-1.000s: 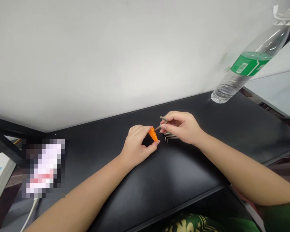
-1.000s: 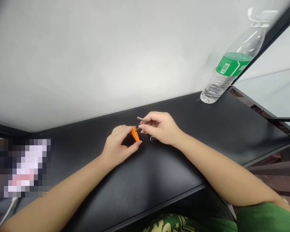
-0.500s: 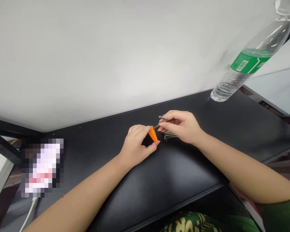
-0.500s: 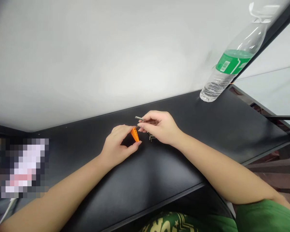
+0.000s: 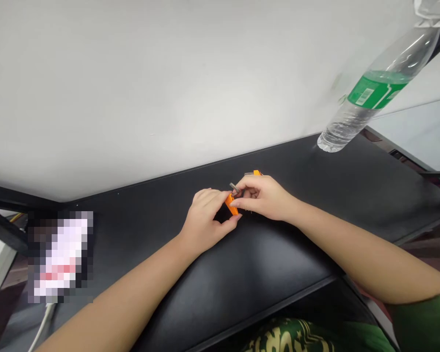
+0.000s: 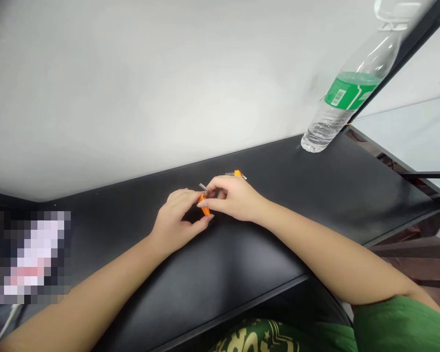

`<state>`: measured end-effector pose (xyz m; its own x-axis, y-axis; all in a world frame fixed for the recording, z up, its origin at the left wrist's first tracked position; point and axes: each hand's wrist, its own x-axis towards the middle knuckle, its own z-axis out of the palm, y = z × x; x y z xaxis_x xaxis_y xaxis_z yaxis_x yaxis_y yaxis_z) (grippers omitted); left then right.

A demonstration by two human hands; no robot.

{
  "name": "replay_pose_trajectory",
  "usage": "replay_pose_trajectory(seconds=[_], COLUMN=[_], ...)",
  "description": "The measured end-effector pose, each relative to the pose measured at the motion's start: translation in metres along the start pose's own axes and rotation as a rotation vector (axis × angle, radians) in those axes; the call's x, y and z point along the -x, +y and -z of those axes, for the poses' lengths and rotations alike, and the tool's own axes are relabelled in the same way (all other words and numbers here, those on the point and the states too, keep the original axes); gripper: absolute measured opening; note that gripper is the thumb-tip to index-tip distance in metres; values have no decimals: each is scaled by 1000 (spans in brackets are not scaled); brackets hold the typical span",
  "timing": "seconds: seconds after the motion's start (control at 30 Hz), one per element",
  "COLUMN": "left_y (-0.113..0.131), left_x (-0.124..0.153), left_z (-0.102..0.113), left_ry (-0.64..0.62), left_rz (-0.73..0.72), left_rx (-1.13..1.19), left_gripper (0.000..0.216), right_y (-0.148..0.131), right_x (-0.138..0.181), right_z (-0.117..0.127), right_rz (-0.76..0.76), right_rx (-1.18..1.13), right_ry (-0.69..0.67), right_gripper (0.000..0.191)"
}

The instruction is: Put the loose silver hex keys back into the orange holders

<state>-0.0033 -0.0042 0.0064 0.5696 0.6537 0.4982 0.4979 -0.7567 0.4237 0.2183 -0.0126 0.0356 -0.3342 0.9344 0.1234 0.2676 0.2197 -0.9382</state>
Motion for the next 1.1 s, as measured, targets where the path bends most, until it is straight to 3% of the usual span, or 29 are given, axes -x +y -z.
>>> replay_pose_trajectory(seconds=[0.13, 0.27, 0.43, 0.57, 0.8, 1.1], left_y=[1, 3, 0, -1, -1, -1], left_x=[-1, -2, 0, 0, 0, 0], left_z=[0, 1, -1, -1, -1, 1], left_ry=[21, -59, 22, 29, 32, 17], left_rz=[-13, -39, 22, 51, 71, 84], left_rx=[3, 2, 9, 11, 8, -8], left_gripper=[35, 22, 38, 38, 39, 36], right_y=[-4, -1, 10, 14, 20, 26], right_x=[2, -2, -7, -9, -10, -16], right_z=[4, 1, 21, 42, 40, 43], right_rz=[-9, 117, 109, 121, 159, 171], right_rx=[-50, 108, 279, 567, 662, 745], right_ry=[47, 29, 108, -84, -283, -258], right_gripper=[24, 21, 20, 16, 32, 21])
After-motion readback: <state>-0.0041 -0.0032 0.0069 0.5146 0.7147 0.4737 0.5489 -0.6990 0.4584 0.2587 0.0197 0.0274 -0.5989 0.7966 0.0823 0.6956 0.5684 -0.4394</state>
